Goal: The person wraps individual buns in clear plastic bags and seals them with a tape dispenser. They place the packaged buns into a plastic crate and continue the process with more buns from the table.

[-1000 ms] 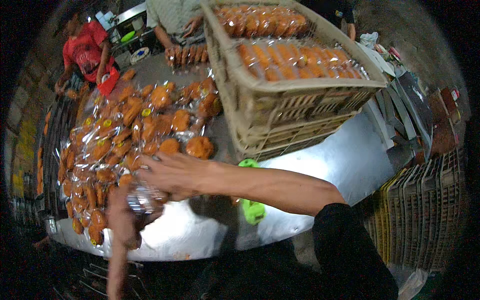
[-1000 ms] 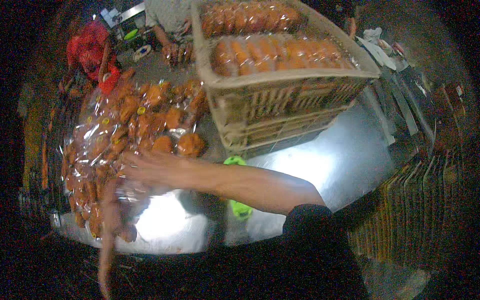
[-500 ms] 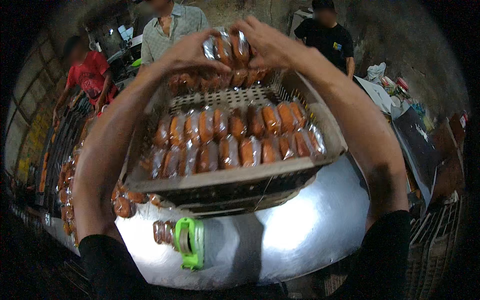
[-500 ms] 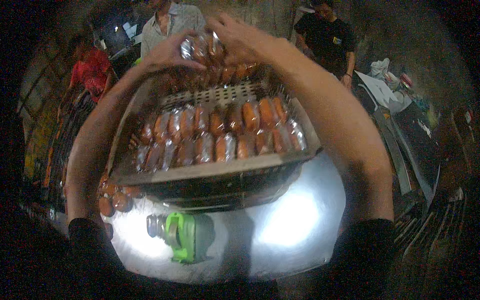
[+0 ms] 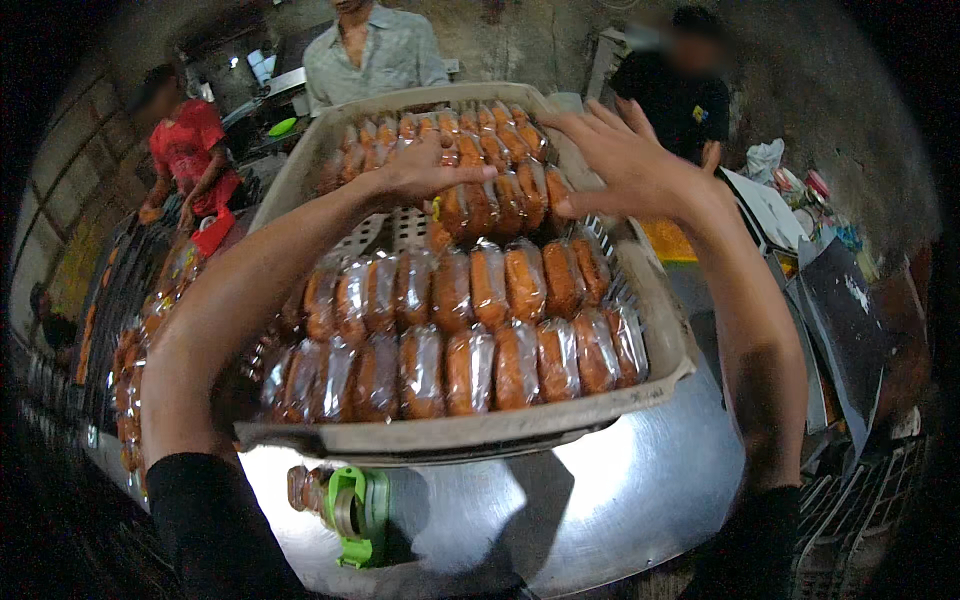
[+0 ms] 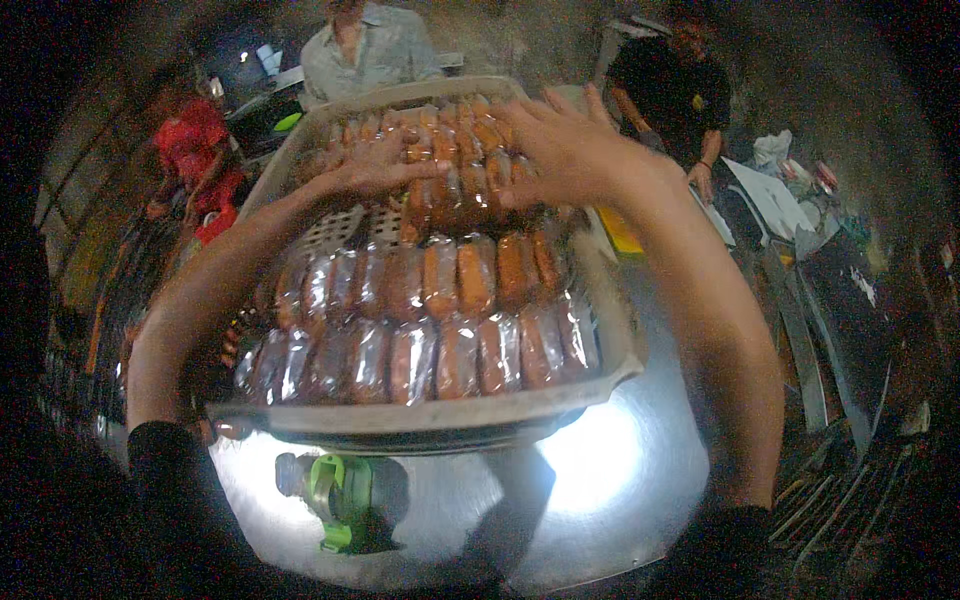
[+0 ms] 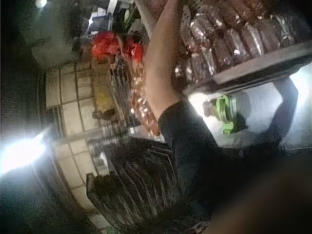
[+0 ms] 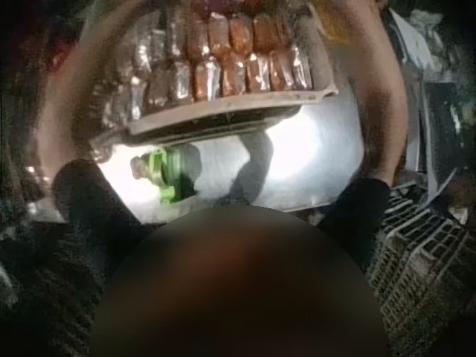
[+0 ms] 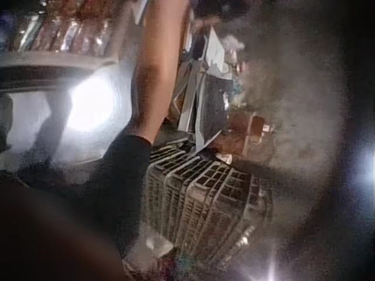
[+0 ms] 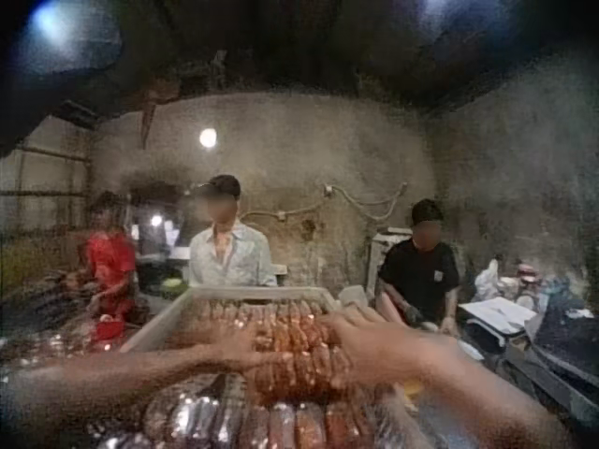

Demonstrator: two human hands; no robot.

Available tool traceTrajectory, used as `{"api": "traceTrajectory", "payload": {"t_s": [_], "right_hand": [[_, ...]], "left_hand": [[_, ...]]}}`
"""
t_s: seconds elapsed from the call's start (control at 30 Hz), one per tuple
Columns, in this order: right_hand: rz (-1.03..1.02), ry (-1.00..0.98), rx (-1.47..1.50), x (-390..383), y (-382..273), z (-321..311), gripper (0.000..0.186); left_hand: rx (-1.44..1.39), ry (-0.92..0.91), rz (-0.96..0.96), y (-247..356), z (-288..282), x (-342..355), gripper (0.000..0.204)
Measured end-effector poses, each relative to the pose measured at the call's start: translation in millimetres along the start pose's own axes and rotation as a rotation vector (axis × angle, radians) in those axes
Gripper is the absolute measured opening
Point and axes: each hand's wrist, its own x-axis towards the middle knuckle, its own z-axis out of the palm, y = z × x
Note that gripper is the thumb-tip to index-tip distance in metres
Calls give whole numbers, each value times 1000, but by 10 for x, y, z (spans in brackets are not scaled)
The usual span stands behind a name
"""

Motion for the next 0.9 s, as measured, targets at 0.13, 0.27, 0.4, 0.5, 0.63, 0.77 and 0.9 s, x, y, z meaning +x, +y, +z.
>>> {"api": "traceTrajectory", "payload": {"t_s": [0.13, 0.27, 0.4, 0.5, 0.63, 0.77, 0.9], "right_hand": [[-93, 62, 503, -1052, -491, -77, 75], [-100, 190, 372, -1891, -1420, -23, 58], [-361, 478, 1056, -1998, -2521, 26, 32], [-622, 200, 1436, -1712, -3359, 21, 29], [-905, 22, 1543, -1184, -4483, 49, 32], [-1049, -98, 1709, -857, -5386, 15, 36], [-1107, -113, 1811, -733, -6039, -28, 40]], "left_hand": [[-234, 125, 13, -178, -425, -635, 78], [-84, 522, 191, -740, -909, -1800, 81], [-13, 691, -91, -1533, -797, -3136, 66], [-91, 601, -297, -2127, -302, -4006, 56], [-2, 265, -568, -2957, 307, -4989, 54], [246, 155, -509, -3708, 599, -5407, 92], [523, -19, -363, -4130, 763, -5402, 117]]}}
